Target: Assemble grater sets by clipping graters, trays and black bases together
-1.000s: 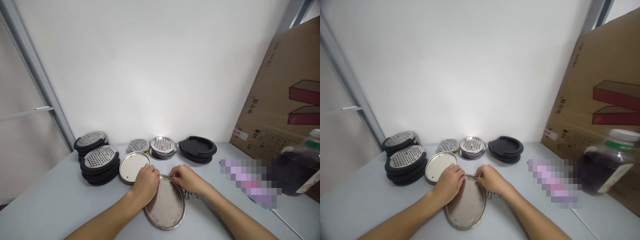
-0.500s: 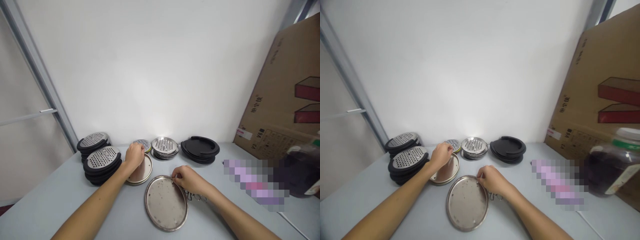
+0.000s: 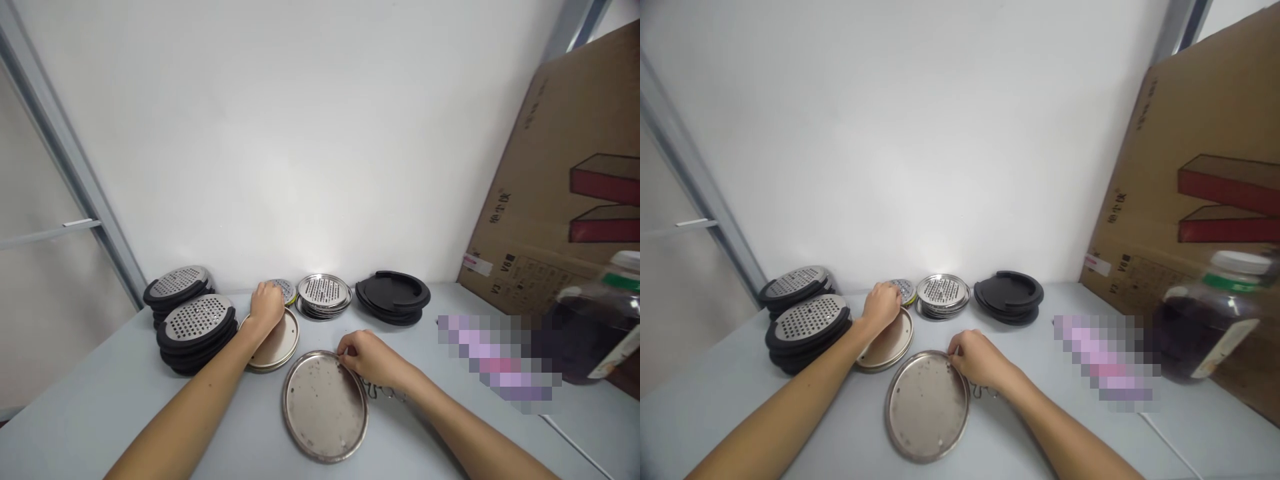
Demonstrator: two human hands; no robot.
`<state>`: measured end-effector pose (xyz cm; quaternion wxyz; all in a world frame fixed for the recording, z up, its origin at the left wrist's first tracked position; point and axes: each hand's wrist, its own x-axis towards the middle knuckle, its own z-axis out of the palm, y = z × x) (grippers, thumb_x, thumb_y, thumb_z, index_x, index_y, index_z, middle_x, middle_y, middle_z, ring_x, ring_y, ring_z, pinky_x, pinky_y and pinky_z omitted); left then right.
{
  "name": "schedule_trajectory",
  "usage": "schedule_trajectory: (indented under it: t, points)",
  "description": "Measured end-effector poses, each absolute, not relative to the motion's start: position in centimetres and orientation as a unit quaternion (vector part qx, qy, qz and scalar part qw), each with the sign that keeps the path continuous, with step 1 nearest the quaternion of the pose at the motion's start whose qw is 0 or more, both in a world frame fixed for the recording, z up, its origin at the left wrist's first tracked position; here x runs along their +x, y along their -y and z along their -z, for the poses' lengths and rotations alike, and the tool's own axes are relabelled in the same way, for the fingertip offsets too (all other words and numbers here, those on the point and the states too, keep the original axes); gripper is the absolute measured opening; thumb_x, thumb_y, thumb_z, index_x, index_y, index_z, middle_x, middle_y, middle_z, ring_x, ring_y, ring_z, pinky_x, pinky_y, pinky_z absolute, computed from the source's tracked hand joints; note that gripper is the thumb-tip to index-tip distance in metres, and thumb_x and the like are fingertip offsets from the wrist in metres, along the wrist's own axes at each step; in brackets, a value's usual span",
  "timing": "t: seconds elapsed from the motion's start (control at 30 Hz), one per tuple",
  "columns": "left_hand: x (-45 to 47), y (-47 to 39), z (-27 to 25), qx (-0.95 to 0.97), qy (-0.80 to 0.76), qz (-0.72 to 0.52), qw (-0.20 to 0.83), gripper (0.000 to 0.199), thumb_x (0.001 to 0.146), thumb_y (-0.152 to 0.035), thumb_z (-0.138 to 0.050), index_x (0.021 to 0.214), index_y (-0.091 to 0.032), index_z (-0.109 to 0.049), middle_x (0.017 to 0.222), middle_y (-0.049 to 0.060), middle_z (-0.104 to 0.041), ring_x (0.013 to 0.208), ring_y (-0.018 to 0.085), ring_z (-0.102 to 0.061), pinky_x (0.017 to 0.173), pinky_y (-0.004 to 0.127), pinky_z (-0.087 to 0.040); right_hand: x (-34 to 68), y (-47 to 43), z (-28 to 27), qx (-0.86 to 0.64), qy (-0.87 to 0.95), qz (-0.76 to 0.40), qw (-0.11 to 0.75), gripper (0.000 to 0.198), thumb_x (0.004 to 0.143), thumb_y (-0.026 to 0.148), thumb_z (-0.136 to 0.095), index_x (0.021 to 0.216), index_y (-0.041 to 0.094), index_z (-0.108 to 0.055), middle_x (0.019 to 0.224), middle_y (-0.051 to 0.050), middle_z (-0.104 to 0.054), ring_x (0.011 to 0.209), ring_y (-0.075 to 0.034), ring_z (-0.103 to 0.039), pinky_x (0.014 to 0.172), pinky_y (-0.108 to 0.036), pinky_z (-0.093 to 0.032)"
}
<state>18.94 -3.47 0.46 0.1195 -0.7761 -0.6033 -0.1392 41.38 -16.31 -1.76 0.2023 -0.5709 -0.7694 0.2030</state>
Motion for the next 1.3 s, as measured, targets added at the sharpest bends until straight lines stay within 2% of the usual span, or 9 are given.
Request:
schedule_trajectory:
  t: [0.37, 0.6, 0.87, 1.0, 1.03, 1.1, 1.17, 1.23, 1.3]
  points:
    - [19.0, 3.4, -1.2, -0.804, 0.571, 0.109, 0.125, 0.027, 0.088, -0.014, -0.043, 0.098, -0.015, -0.069, 0.108, 0.016, -0.063, 0.108, 0.029, -0.05, 0.089, 0.039, -0.039, 41.4, 16.4, 1.6, -0.573, 0.769, -0.203, 0.197, 0.02, 0.079, 0.02, -0.056, 0.082, 0.018, -0.075, 0.069, -0.003, -0.071, 0.061, -0.014, -0.059, 0.054, -0.021, -0.036]
    - [18.6, 3.6, -2.4, -0.803, 0.563, 0.133, 0.143, 0.028, 0.092, -0.017, -0.039, 0.102, -0.014, -0.065, 0.107, 0.016, -0.061, 0.109, 0.029, -0.048, 0.089, 0.04, -0.038, 41.4, 16.3, 1.7, -0.568, 0.771, -0.209, 0.2, 0.02, 0.078, 0.019, -0.055, 0.082, 0.017, -0.075, 0.068, -0.003, -0.07, 0.06, -0.013, -0.058, 0.054, -0.021, -0.035]
    - [18.7, 9.0, -4.9, -0.827, 0.51, 0.186, 0.143, 0.02, 0.094, -0.022, -0.042, 0.093, -0.018, -0.061, 0.102, 0.008, -0.06, 0.1, 0.023, -0.05, 0.089, 0.035, -0.039, 41.5, 16.2, 1.7, -0.557, 0.768, -0.236, 0.211, 0.021, 0.077, 0.016, -0.054, 0.081, 0.017, -0.074, 0.064, -0.002, -0.068, 0.058, -0.013, -0.058, 0.054, -0.021, -0.036]
    - [19.7, 14.2, -4.4, -0.88, 0.416, 0.209, 0.096, 0.011, 0.09, -0.018, -0.049, 0.086, -0.018, -0.059, 0.091, 0.006, -0.059, 0.089, 0.022, -0.05, 0.081, 0.036, -0.042, 42.0, 15.8, 1.5, -0.555, 0.726, -0.303, 0.273, 0.019, 0.079, 0.017, -0.052, 0.08, 0.016, -0.071, 0.064, -0.001, -0.067, 0.048, -0.011, -0.055, 0.051, -0.021, -0.039]
    - [19.9, 15.2, -4.1, -0.892, 0.392, 0.209, 0.084, 0.009, 0.089, -0.017, -0.05, 0.086, -0.018, -0.059, 0.091, 0.005, -0.059, 0.089, 0.022, -0.05, 0.081, 0.036, -0.043, 42.1, 15.7, 1.4, -0.558, 0.709, -0.319, 0.291, 0.019, 0.082, 0.021, -0.052, 0.077, 0.015, -0.069, 0.064, -0.001, -0.066, 0.045, -0.01, -0.054, 0.049, -0.021, -0.039]
    - [20.2, 16.6, -3.5, -0.913, 0.341, 0.211, 0.077, 0.01, 0.089, -0.014, -0.049, 0.086, -0.018, -0.058, 0.09, 0.005, -0.058, 0.088, 0.022, -0.049, 0.079, 0.038, -0.044, 42.3, 15.5, 1.0, -0.564, 0.683, -0.345, 0.311, 0.03, 0.089, 0.034, -0.047, 0.073, 0.014, -0.064, 0.063, -0.002, -0.064, 0.041, -0.009, -0.051, 0.043, -0.02, -0.037]
    - [20.5, 17.2, -2.8, -0.928, 0.299, 0.207, 0.08, 0.011, 0.089, -0.013, -0.048, 0.086, -0.017, -0.058, 0.089, 0.006, -0.058, 0.086, 0.022, -0.05, 0.078, 0.038, -0.045, 42.3, 15.4, 0.5, -0.563, 0.64, -0.404, 0.332, 0.041, 0.093, 0.046, -0.04, 0.077, 0.014, -0.061, 0.064, -0.003, -0.064, 0.04, -0.01, -0.052, 0.037, -0.02, -0.034]
    - [20.7, 17.3, -2.1, -0.94, 0.261, 0.202, 0.088, 0.011, 0.09, -0.015, -0.048, 0.086, -0.016, -0.058, 0.088, 0.006, -0.058, 0.086, 0.022, -0.05, 0.077, 0.038, -0.046, 42.2, 15.5, 0.0, -0.542, 0.573, -0.496, 0.364, 0.044, 0.091, 0.054, -0.043, 0.085, 0.014, -0.061, 0.064, -0.002, -0.062, 0.044, -0.012, -0.055, 0.034, -0.019, -0.034]
    - [20.9, 17.1, -1.6, -0.949, 0.226, 0.2, 0.095, 0.011, 0.09, -0.016, -0.048, 0.088, -0.015, -0.059, 0.089, 0.006, -0.058, 0.087, 0.022, -0.051, 0.076, 0.038, -0.046, 42.2, 15.6, -0.3, -0.506, 0.52, -0.57, 0.387, 0.042, 0.085, 0.055, -0.055, 0.086, 0.014, -0.061, 0.063, -0.001, -0.059, 0.049, -0.012, -0.057, 0.036, -0.019, -0.039]
